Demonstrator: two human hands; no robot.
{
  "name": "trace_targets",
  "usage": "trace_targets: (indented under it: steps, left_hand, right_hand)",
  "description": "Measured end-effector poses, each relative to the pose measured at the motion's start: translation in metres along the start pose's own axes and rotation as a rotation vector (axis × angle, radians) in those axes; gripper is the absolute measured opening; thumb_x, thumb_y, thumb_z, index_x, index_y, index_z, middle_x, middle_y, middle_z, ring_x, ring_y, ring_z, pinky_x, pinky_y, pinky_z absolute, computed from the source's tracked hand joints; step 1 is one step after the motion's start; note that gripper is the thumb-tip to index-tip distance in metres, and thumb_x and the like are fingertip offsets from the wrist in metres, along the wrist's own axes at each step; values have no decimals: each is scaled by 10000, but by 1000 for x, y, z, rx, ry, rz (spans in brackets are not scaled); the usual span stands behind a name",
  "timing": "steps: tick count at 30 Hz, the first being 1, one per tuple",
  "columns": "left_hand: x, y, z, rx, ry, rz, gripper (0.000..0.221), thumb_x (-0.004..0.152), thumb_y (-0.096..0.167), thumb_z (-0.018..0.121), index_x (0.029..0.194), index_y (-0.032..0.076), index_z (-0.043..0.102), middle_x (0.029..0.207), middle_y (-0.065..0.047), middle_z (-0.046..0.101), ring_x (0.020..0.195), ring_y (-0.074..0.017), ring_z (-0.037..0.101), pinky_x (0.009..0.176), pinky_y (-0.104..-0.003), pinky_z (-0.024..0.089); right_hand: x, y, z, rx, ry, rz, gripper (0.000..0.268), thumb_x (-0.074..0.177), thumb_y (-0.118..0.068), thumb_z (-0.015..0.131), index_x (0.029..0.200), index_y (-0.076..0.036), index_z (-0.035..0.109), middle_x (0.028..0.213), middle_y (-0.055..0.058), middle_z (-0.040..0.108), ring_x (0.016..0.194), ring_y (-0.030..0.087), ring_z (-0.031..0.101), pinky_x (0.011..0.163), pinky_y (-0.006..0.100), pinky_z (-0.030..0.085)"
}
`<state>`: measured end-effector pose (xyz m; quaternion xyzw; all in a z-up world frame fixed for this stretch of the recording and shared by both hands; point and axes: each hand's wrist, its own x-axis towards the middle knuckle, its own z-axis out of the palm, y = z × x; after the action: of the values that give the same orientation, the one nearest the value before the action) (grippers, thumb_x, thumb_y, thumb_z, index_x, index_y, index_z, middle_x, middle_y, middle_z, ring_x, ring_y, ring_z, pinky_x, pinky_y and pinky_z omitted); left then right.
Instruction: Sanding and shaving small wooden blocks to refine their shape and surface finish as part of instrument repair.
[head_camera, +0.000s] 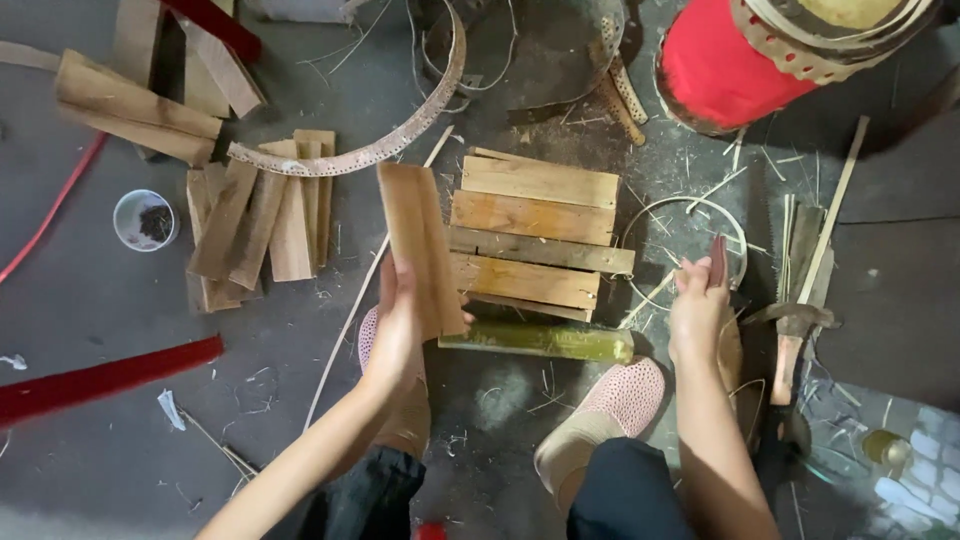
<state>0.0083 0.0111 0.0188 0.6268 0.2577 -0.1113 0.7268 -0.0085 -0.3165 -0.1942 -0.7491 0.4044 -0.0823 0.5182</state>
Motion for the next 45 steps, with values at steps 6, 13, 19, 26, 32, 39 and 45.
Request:
trace_targets:
  steps: [6,13,19,26,32,39,45]
  left_hand:
    - [-15,34,10,39,70,-15,877,986,569,309,1617,19,48,1596,-418,74,1435,-649,133,1055,-789,201]
    - [5,-4,-9,173,136,-46,814,1018,561,311,1626,60,105,1607,-386,137,1462,-599,149,1112,-732,157]
    - [9,-5,-16,312,110,-61,840,998,609,280,1626,79,103,1602,-395,153,1451,-600,183,1117,-727,181]
    - [20,-23,-21,428,-53,-118,947,951,710,258,1625,57,130,1609,-359,193,1438,-546,293,1159,-672,211]
    - [13,-54,-3,203,-487,-155,769,1000,569,270,1622,125,178,1310,-415,493,1073,-478,624,860,-554,532]
    - [14,-73,6,1,-698,-177,699,1035,509,295,1635,181,154,1176,-442,596,920,-470,730,741,-524,647]
    - [17,-96,1,-88,-767,-242,700,1052,520,322,1649,207,136,1171,-429,594,918,-475,721,760,-532,634]
  right_hand:
    - [-45,-85,-23,-647,-43,214,445,1022,-620,345,1222,-456,708,1005,-110,753,1111,171,669,928,369,489]
    - [-57,-39,-32,-709,-337,-130,385,989,-205,536,1344,-233,683,1412,62,584,1294,355,569,1074,535,450]
    - [-102,-32,-33,-1158,-519,-526,421,848,-178,614,1258,-165,706,1318,96,607,1049,373,697,888,500,579]
    - [-128,-122,-28,-668,-751,-447,457,958,-91,486,1395,-150,607,1448,158,550,1251,416,595,1028,533,501]
    - [-130,-140,3,-215,-417,-510,468,1075,-60,380,1539,-94,435,1586,228,351,1278,408,550,1044,579,456]
    - [-117,-127,40,-109,-347,-640,478,1105,-139,390,1583,-154,398,1635,204,291,1476,440,301,1205,573,262]
    - [-117,-132,45,-41,-397,-640,493,1114,-149,300,1606,-142,337,1639,272,244,1481,494,238,1206,616,216]
